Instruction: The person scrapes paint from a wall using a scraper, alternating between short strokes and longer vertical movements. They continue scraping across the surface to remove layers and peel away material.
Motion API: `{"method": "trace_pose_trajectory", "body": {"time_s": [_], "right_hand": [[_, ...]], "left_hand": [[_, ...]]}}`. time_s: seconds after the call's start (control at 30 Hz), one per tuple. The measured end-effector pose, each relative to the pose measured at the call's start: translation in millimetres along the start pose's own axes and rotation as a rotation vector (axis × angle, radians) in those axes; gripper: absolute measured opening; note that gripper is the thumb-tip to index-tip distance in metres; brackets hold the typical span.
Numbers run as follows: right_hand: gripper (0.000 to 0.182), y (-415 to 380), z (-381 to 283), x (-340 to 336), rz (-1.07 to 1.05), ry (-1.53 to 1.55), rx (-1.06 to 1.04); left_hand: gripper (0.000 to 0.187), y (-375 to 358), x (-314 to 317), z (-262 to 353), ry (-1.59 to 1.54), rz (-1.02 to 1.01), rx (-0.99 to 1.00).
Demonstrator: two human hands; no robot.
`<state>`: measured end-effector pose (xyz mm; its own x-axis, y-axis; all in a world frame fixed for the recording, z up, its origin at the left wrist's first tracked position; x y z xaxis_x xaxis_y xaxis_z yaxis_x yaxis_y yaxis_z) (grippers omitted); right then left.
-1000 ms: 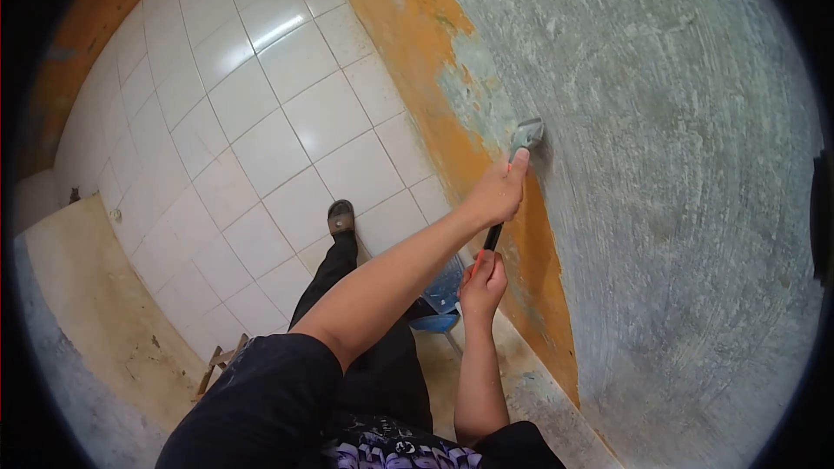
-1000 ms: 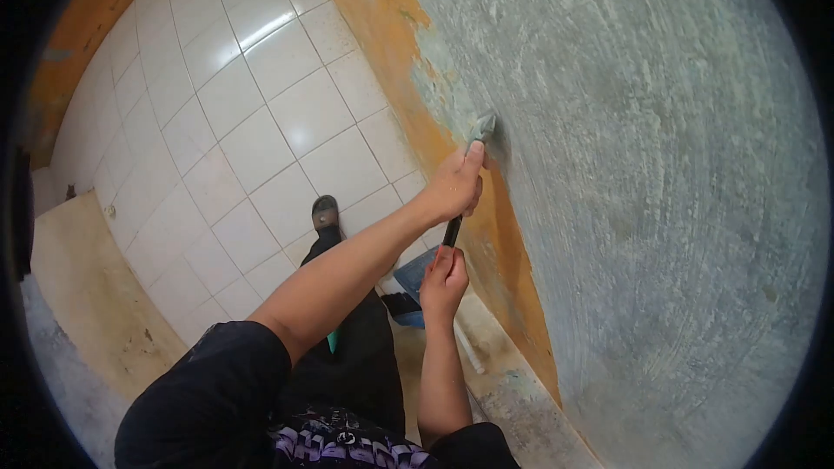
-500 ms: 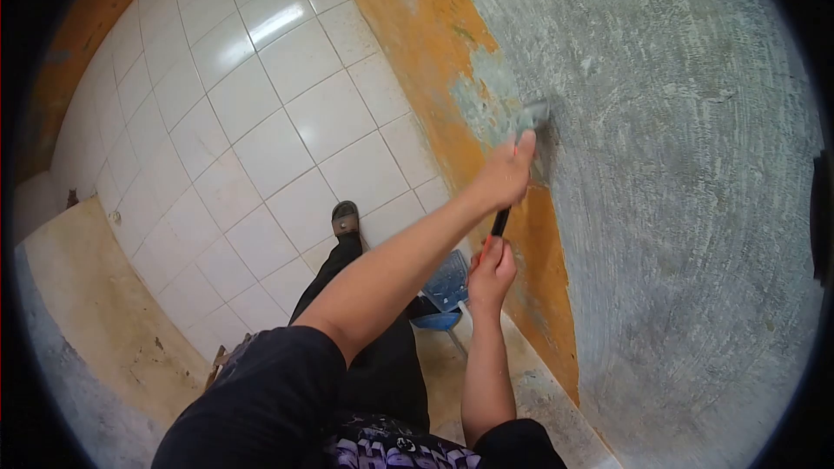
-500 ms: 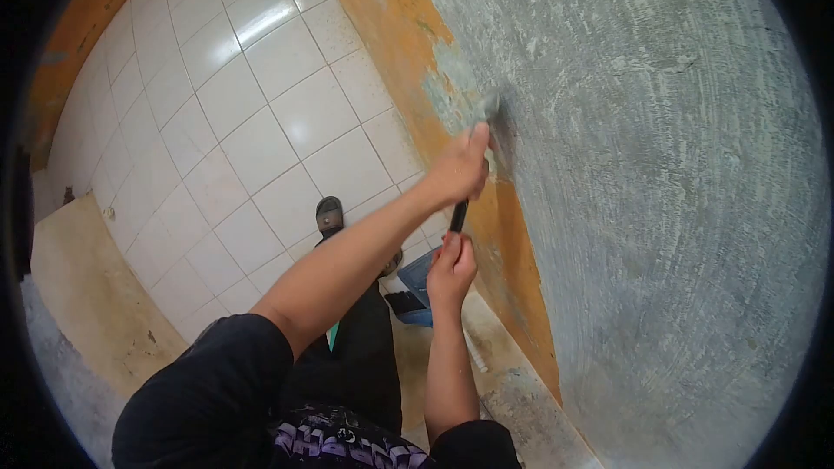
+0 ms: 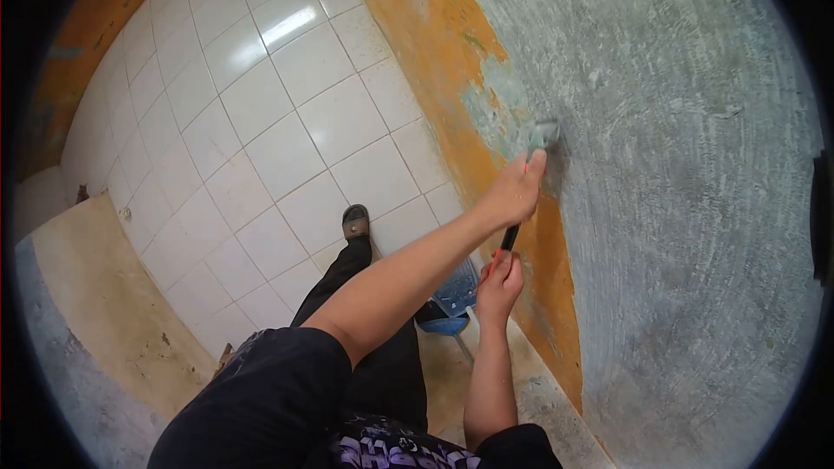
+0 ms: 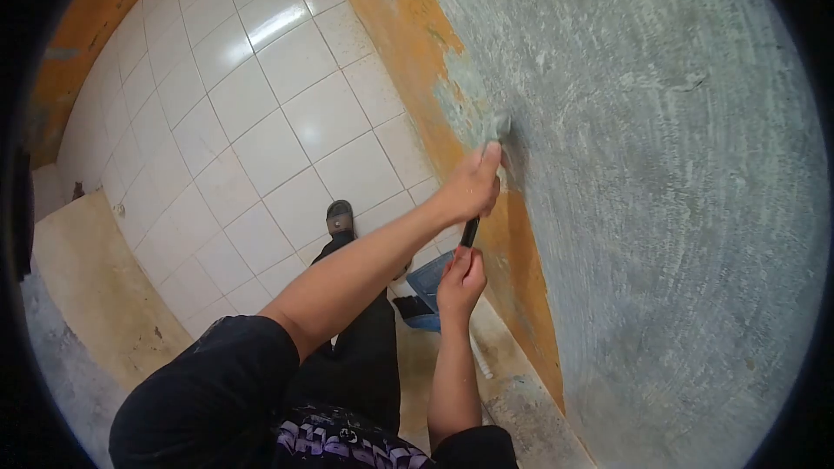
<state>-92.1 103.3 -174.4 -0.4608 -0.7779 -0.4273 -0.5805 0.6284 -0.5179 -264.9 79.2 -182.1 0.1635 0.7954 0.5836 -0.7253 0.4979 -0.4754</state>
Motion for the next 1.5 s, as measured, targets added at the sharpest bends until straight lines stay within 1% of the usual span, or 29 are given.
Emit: {"method": "trace_pose_trajectory", "body": {"time_s": [0.03, 0.13, 0.23, 0.33, 0.43, 0.53, 0.57, 0.67, 0.77, 0.87, 0.97, 1.07, 1.2, 1.37, 1.5], "right_hand": [[0.027, 3.9, -2.9, 3.0, -0.012, 0.013, -0.007], [0.027, 8.5, 7.5, 7.7, -0.001, -0.031, -0.068], [0.028, -4.4, 24.3, -0.8, -0.004, 0.108, 0.012], [0.028, -9.3, 21.5, -13.6, 0.013, 0.014, 0.034], [0.028, 2.3, 9.1, -11.8, -0.008, -0.02, -0.001], [0.028, 16.6, -11.1, 1.2, -0.039, -0.094, -0.082], [0.028, 20.1, -5.8, 4.0, -0.042, -0.067, -0.098], [0.028, 12.9, 5.6, 3.6, -0.023, -0.038, -0.017], [0.032, 9.0, 29.0, -5.3, 0.017, -0.072, -0.077], [0.028, 0.0, 1.8, -6.7, -0.04, -0.072, 0.054], [0.029, 16.1, 7.1, -1.0, -0.008, -0.026, -0.018], [0.029, 23.4, 4.1, 7.3, -0.037, -0.044, -0.053], [0.031, 18.5, -1.8, 17.8, -0.04, -0.003, -0.066], [0.031, 12.5, -4.2, 28.4, -0.066, 0.112, 0.003], [0.033, 9.7, -6.6, 39.3, -0.071, 0.138, 0.055]], "left_hand": [[0.054, 3.5, -2.9, 2.0, -0.005, 0.021, 0.022], [0.059, 4.2, -4.5, 1.0, -0.032, -0.026, 0.027], [0.058, -9.3, 4.5, -13.8, 0.012, -0.024, 0.01], [0.059, -12.6, 10.3, -20.6, -0.043, -0.075, -0.026], [0.059, -1.5, 6.6, -9.9, -0.025, -0.027, 0.046], [0.061, 11.5, -6.6, 7.4, -0.078, -0.004, 0.034], [0.062, 12.7, -8.4, 7.9, -0.102, -0.008, 0.027], [0.061, 5.7, -6.2, 1.0, -0.021, -0.021, 0.043], [0.062, -1.2, 0.5, -13.5, -0.038, -0.029, 0.002], [0.063, 2.6, 0.8, -14.9, -0.025, -0.025, -0.025], [0.063, 7.7, -4.3, -0.9, 0.035, 0.015, 0.031], [0.064, 14.1, -11.9, 3.9, 0.003, 0.002, 0.062], [0.066, 13.9, -16.9, 7.3, -0.069, -0.022, 0.017], [0.066, 9.6, -15.7, 19.5, 0.06, -0.011, -0.01], [0.067, 12.3, -23.8, 24.0, 0.095, -0.044, -0.017]]}}
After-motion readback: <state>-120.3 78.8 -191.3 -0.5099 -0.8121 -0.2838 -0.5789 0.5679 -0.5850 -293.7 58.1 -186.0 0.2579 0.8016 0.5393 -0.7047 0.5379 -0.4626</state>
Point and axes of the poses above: each hand's wrist, its own y-axis towards the middle knuckle, its own x-axis out of the palm, z = x × y, the point moved 2 cm from there along y, towards the middle knuckle, and after that the axes turned 7 degrees about -y, right-handed, at the moved point
